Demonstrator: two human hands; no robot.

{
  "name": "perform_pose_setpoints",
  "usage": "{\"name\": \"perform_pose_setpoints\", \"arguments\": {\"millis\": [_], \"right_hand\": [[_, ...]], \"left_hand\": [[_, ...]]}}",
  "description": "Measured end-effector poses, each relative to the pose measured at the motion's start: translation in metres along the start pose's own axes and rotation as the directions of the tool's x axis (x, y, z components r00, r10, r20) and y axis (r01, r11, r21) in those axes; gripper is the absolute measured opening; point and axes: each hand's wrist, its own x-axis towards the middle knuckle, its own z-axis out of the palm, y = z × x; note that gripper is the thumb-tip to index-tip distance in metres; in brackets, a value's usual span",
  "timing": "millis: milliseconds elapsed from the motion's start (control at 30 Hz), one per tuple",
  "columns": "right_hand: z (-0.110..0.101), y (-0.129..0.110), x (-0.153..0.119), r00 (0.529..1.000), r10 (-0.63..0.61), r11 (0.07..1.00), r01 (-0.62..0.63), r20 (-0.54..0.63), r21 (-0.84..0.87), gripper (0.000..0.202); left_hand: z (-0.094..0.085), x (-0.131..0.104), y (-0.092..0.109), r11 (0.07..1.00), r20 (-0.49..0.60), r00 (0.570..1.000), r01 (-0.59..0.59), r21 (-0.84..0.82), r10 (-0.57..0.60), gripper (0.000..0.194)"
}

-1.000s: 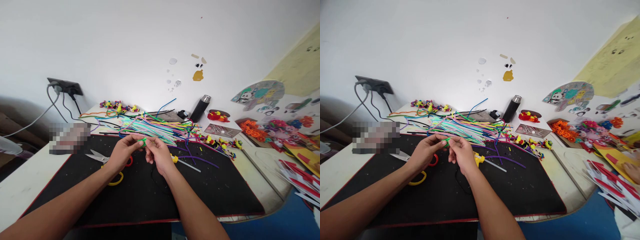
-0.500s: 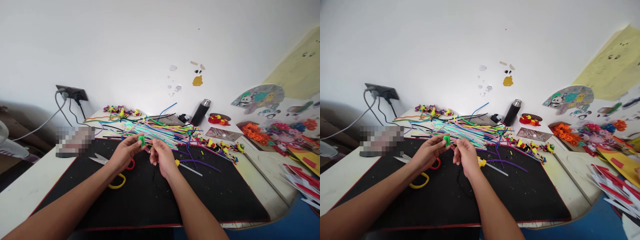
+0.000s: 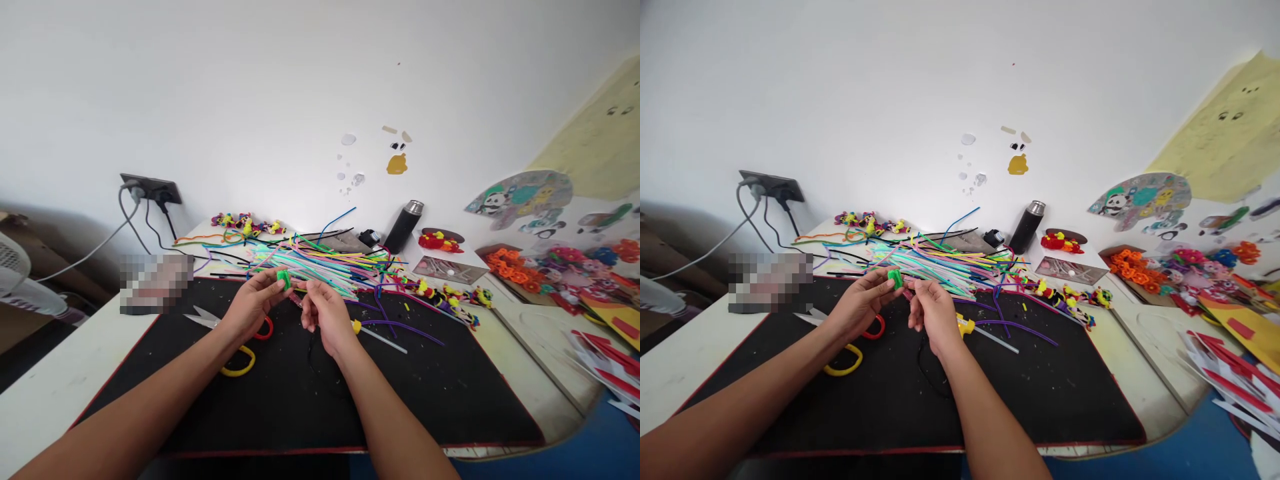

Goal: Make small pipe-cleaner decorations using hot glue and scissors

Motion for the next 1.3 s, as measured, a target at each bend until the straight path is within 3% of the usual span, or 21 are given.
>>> {"name": "perform_pose_setpoints", "arguments": {"millis": [200,400,867,1133,1300], "right_hand": [[0.0,0.0,-0.001,1.0,-0.011,1.0,0.011,-0.002,-0.025,0.054],[0.001,0.004,0.0,0.999,-0.025,0.998,0.026,0.02,-0.052,0.052],[0.0,0.007,0.0,0.998,-0.051,0.994,0.054,0.029,-0.092,0.05],[0.003,0.009,0.0,0.998,-0.06,0.992,0.063,0.026,-0.106,0.054],[0.005,0.011,0.001,1.0,-0.02,0.998,0.021,0.025,-0.057,0.061]], "left_hand": [[0.0,0.001,0.002,0.99,-0.033,0.996,-0.084,0.114,0.088,0.047],[0.001,0.0,0.003,0.964,-0.013,0.989,-0.141,0.226,0.147,0.042],[-0.003,0.001,0.005,1.0,-0.045,0.999,-0.013,0.024,0.014,0.039],[0.009,-0.005,0.006,0.989,0.029,0.992,-0.122,0.087,0.12,0.037],[0.009,-0.011,0.001,0.942,0.093,0.98,-0.198,0.27,0.179,0.037]]}}
